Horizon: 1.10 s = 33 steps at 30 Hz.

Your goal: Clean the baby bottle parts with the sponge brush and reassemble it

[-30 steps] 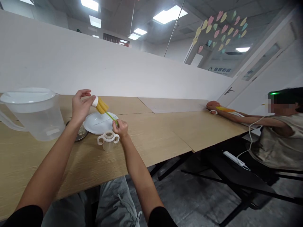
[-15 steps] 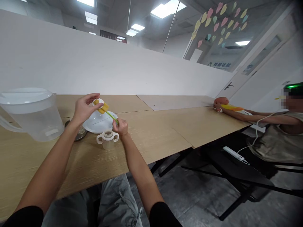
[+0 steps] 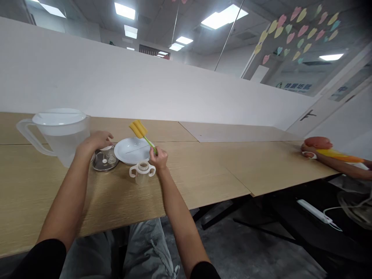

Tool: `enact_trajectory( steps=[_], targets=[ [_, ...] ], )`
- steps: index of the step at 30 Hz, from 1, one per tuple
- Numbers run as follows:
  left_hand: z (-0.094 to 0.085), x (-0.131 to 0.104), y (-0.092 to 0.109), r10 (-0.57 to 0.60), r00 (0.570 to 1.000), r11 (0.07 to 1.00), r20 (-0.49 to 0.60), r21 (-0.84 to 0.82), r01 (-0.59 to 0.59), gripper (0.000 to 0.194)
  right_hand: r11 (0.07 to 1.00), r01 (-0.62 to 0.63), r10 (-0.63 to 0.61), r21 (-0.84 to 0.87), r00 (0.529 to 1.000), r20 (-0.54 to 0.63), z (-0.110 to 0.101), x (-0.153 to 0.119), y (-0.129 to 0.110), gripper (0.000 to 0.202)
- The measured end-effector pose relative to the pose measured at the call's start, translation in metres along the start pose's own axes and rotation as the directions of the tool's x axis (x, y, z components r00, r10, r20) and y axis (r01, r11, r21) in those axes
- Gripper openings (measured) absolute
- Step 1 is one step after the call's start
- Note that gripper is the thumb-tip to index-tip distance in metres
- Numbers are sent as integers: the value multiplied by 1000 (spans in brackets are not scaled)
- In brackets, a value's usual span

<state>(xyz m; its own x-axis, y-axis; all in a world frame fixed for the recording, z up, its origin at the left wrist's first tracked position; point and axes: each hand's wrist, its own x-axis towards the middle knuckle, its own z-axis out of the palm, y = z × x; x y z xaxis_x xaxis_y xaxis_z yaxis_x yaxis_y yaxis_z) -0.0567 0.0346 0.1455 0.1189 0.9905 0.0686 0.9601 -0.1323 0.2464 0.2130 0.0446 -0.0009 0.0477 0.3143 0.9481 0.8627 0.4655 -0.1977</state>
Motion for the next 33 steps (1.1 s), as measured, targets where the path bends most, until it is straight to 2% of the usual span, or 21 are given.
enact_trajectory(
  steps=[1, 3, 8, 13, 23, 29, 33],
  targets=[
    [4, 2, -2, -27, 997, 1000, 78, 2, 27, 50, 1000, 1, -1, 2, 1000, 5, 0, 0, 0, 35],
    [13, 7, -5, -55, 985, 998, 165, 18, 52, 53, 1000, -19, 19, 0, 1000, 21, -1, 1, 1, 36],
    [27, 13, -6, -37, 969, 999, 246, 35, 29, 63, 999, -48, 48, -3, 999, 15, -4, 2, 0, 35],
    [38, 16, -6, 14, 977, 1000, 211, 5, -16, 67, 1000, -9, 9, 6, 1000, -28, -5, 3, -3, 36],
    [54, 21, -12, -14, 976, 1000, 219, -20, 18, 77, 1000, -2, 1, -28, 999, -41, -4, 1, -3, 35],
    [56, 17, -6, -45, 979, 999, 199, -19, 50, 76, 1000, -27, 27, -4, 1000, -7, -4, 2, -3, 34],
    [58, 13, -7, -12, 985, 1000, 175, -4, 13, 69, 999, -17, 17, -32, 1000, 1, -3, 2, -4, 33]
  ],
)
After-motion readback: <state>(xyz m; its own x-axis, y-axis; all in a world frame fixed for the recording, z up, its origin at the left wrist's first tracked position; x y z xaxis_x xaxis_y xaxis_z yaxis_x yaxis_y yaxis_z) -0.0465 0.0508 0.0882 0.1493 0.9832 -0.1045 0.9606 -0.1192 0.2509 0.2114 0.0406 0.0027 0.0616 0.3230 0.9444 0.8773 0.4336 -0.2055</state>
